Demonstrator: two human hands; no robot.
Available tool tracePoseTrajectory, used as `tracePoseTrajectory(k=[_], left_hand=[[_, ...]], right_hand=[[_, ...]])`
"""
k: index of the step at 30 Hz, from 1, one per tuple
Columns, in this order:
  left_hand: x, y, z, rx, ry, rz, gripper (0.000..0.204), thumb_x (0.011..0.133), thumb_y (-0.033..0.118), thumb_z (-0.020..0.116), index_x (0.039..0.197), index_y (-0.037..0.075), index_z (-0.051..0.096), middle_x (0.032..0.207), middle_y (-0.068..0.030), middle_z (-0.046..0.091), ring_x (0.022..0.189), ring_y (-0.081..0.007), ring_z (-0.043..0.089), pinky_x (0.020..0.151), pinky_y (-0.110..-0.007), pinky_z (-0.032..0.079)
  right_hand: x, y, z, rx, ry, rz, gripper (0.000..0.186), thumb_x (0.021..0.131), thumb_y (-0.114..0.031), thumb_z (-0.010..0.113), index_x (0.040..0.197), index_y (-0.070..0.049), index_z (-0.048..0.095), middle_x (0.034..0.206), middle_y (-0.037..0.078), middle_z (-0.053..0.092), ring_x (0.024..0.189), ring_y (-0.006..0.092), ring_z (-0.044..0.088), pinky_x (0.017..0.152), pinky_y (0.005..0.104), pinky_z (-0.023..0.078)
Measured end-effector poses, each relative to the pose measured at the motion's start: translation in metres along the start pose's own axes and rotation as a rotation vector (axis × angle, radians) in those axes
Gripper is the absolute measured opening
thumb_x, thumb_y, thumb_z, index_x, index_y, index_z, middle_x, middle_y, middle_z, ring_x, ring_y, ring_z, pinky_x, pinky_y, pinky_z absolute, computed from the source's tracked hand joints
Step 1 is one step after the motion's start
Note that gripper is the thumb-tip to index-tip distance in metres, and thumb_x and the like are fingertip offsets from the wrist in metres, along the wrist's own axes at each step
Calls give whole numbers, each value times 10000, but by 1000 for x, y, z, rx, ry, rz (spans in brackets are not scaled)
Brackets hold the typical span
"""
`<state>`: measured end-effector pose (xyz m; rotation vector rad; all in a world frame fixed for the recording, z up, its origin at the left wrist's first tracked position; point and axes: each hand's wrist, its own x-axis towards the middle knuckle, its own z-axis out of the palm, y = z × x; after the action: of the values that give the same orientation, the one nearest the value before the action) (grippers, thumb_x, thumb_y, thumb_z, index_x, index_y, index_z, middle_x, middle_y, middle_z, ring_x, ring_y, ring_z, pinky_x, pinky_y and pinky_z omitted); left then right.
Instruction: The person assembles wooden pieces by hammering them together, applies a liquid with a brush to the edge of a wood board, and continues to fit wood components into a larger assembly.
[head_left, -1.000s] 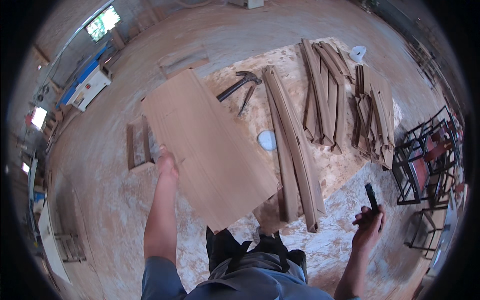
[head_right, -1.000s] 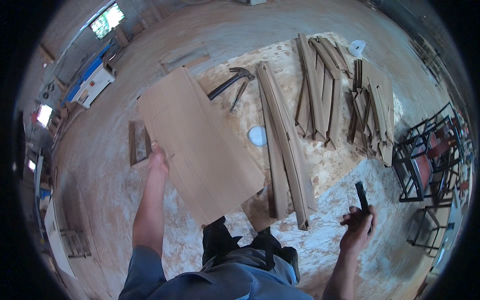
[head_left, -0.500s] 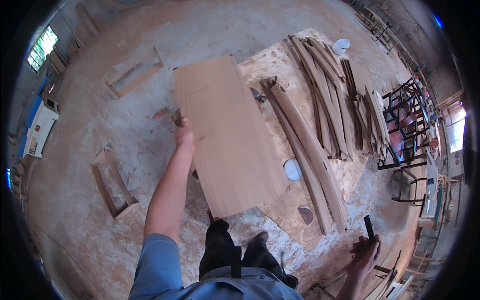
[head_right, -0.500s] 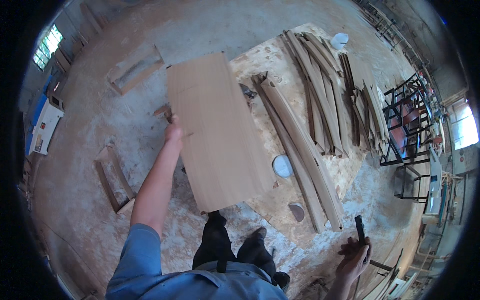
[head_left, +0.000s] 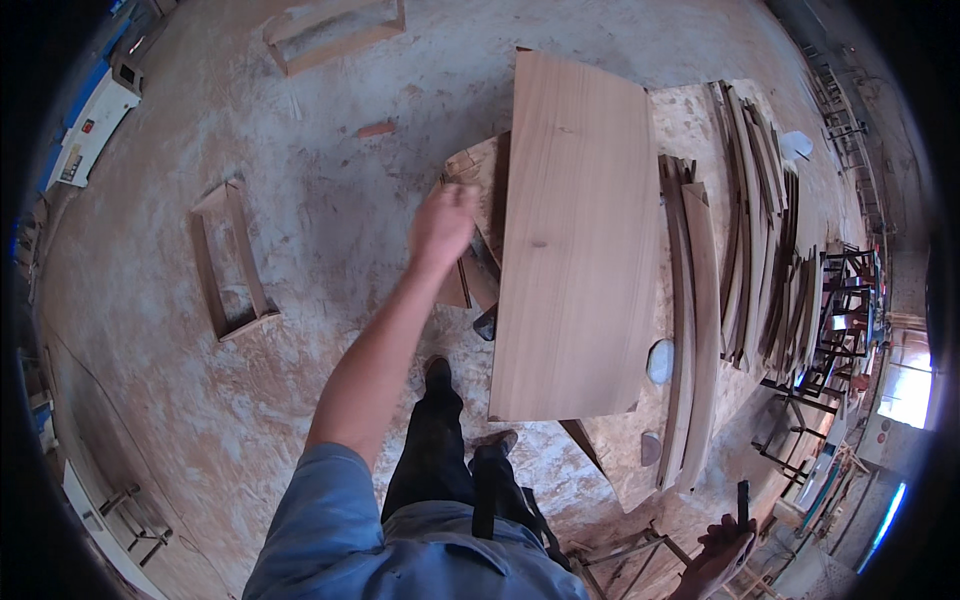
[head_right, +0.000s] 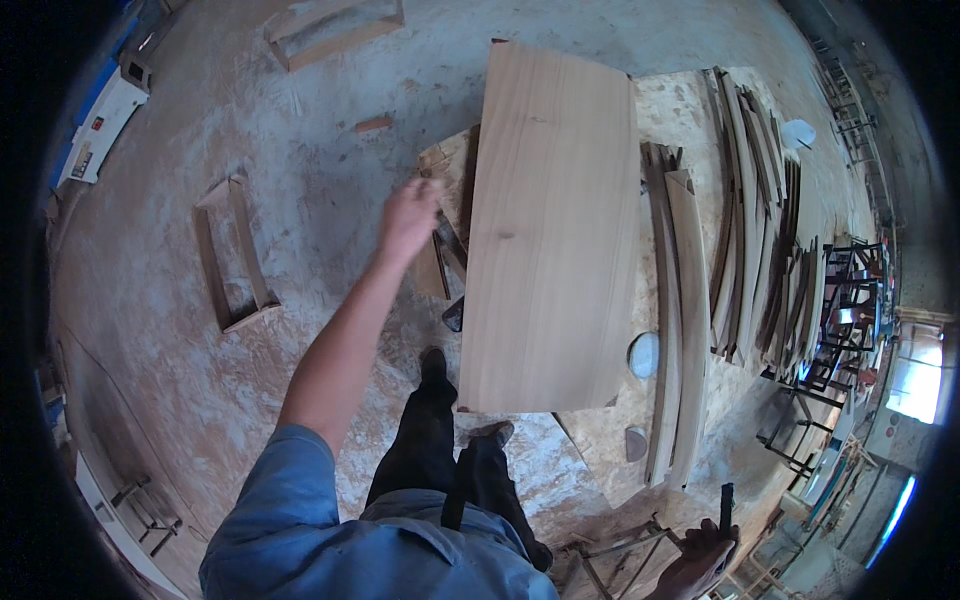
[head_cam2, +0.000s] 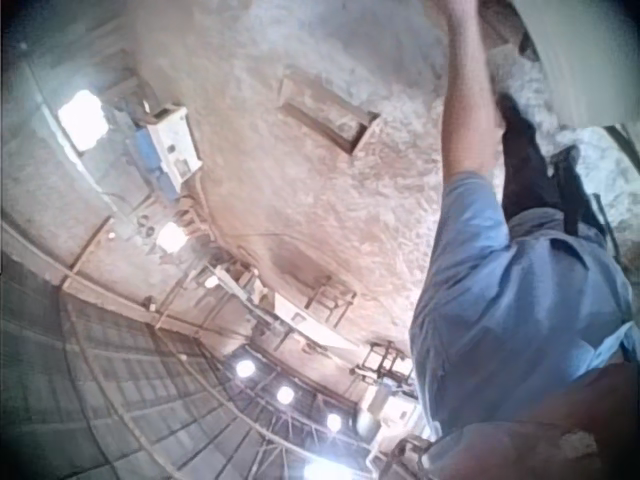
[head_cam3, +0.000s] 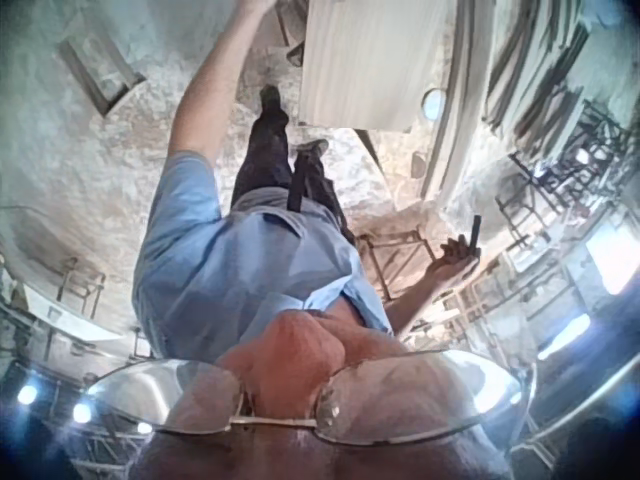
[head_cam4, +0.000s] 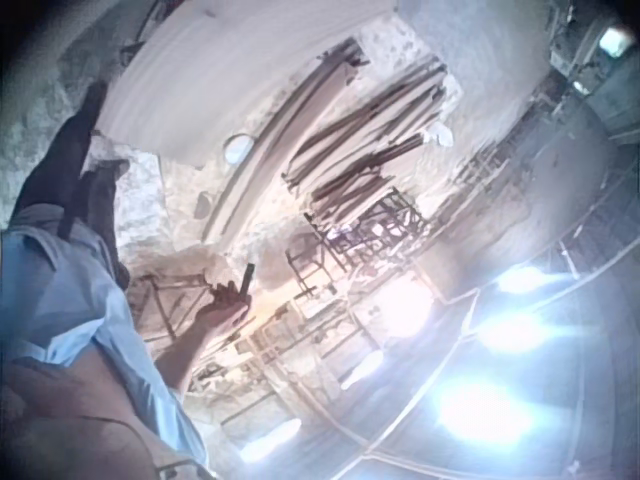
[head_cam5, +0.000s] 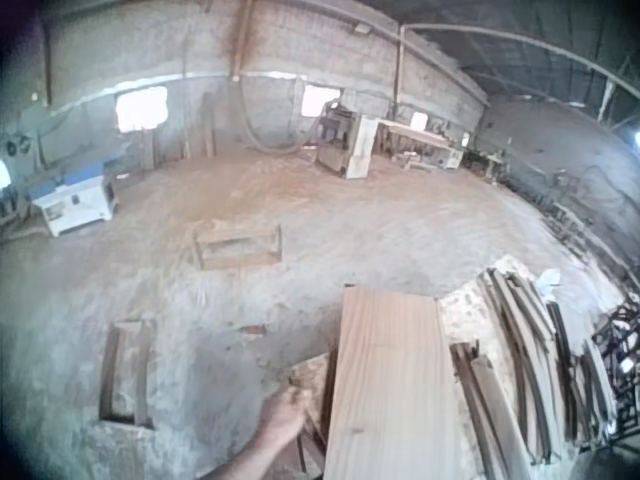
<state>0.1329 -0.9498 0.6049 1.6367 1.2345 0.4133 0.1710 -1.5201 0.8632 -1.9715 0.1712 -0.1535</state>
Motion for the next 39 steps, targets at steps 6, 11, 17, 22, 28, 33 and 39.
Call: tracePoseTrajectory(k=[6,11,17,22,28,33,39], left_hand=[[13,-121,22,278,-74,-149,469,869,358,642,1182,11,598,1151,-291,629,1080,-415,622,936,-482,487],[5,-146,66,402,-374,-155,576,796,199,611,1307,-27,471,1207,-342,583,1103,-425,618,959,-484,486],[-19,-135,35,214,-146,-440,544,795,128,539,1307,-37,462,1030,-308,665,1025,-409,658,855,-502,513],[-18,-203,-15,626,-12,-196,338,872,195,542,1146,19,636,1003,-241,698,984,-426,660,791,-472,534],[-147,-258,-153,1057,-344,-74,251,867,156,653,1084,30,656,1009,-230,697,915,-388,678,731,-466,538],[-253,-168,-171,1189,-395,529,177,877,173,635,971,57,730,859,-184,710,771,-399,676,681,-525,537],[-430,-41,-73,1527,-780,675,215,832,130,635,1039,70,648,823,-204,669,819,-413,654,701,-516,501]], right_hand=[[-8,-23,25,-66,41,52,613,954,-496,594,1331,-34,450,974,220,695,688,257,678,524,307,570],[-10,-24,32,-177,8,-6,652,958,-531,565,1370,-43,435,995,224,692,716,264,677,519,304,561],[-3,-16,7,-90,64,11,488,1006,-433,529,1349,-87,498,959,136,691,686,181,641,522,267,515],[-2,8,-7,-103,112,-115,380,1030,-347,529,1292,-73,539,922,116,700,606,139,594,512,246,484],[-15,39,-38,79,367,116,292,1020,-208,516,1237,-15,544,928,139,692,758,188,660,669,318,542],[-13,97,-122,383,298,13,252,1006,-64,496,1246,9,519,985,210,702,775,271,702,674,370,587],[-34,216,-257,561,186,141,219,1044,-78,466,1249,-5,486,992,187,706,874,249,719,766,354,597]])
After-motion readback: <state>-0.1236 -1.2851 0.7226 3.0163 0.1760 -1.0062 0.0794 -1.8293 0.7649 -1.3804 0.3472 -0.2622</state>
